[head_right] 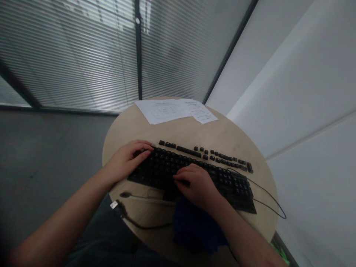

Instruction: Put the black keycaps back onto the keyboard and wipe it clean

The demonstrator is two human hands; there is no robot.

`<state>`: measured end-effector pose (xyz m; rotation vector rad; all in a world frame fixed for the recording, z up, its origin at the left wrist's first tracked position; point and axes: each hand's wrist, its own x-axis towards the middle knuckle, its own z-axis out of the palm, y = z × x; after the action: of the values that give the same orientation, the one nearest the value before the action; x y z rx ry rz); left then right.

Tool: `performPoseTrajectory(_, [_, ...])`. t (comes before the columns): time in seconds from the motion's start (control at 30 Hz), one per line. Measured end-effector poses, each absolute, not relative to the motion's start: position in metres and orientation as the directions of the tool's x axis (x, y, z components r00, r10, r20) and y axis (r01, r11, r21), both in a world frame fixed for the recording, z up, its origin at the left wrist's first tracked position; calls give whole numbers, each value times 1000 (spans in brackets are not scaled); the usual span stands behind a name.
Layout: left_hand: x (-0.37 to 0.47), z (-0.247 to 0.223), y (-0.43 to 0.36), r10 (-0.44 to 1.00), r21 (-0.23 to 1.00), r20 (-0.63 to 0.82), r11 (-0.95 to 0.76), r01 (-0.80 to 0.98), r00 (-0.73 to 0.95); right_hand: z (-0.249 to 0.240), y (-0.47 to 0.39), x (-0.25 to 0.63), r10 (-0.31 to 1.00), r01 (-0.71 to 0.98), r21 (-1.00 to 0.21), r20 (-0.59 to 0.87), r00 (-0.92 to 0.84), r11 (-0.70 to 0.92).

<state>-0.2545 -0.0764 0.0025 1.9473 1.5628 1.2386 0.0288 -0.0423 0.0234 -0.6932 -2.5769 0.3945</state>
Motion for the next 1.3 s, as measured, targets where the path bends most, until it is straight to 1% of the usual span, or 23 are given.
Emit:
performPoseTrajectory(0.17, [-254,3,-77,914,724,405,-324,609,4,26,-43,29,497,422,-276,331,-802,864])
performPoseTrajectory(0.23, [-254,2,-77,914,719,406,-322,615,5,26,-43,30,494,429,-254,324,-807,867])
performPoseTrajectory(0.47, [-254,0,-76,912,716,409,-328,616,10,21,-44,29,512,449,-254,324,-795,857])
performPoseTrajectory(0.67, [-254,0,-76,914,719,405,-322,616,6,23,-47,26,462,423,-185,369,-807,887])
performPoseTrajectory(0.87, [-254,2,-78,914,720,405,-320,616,1,22,-46,27,444,390,-215,391,-806,896])
performPoseTrajectory(1.03, [-254,3,-78,914,719,405,-325,615,9,24,-46,28,449,403,-200,353,-821,893])
performPoseTrajectory(1.2, [-254,1,-77,911,714,412,-329,618,9,34,-49,30,442,408,-173,277,-853,897])
performPoseTrajectory(1.3, [-254,0,-77,912,709,411,-332,622,18,38,-51,30,436,411,-146,263,-861,900])
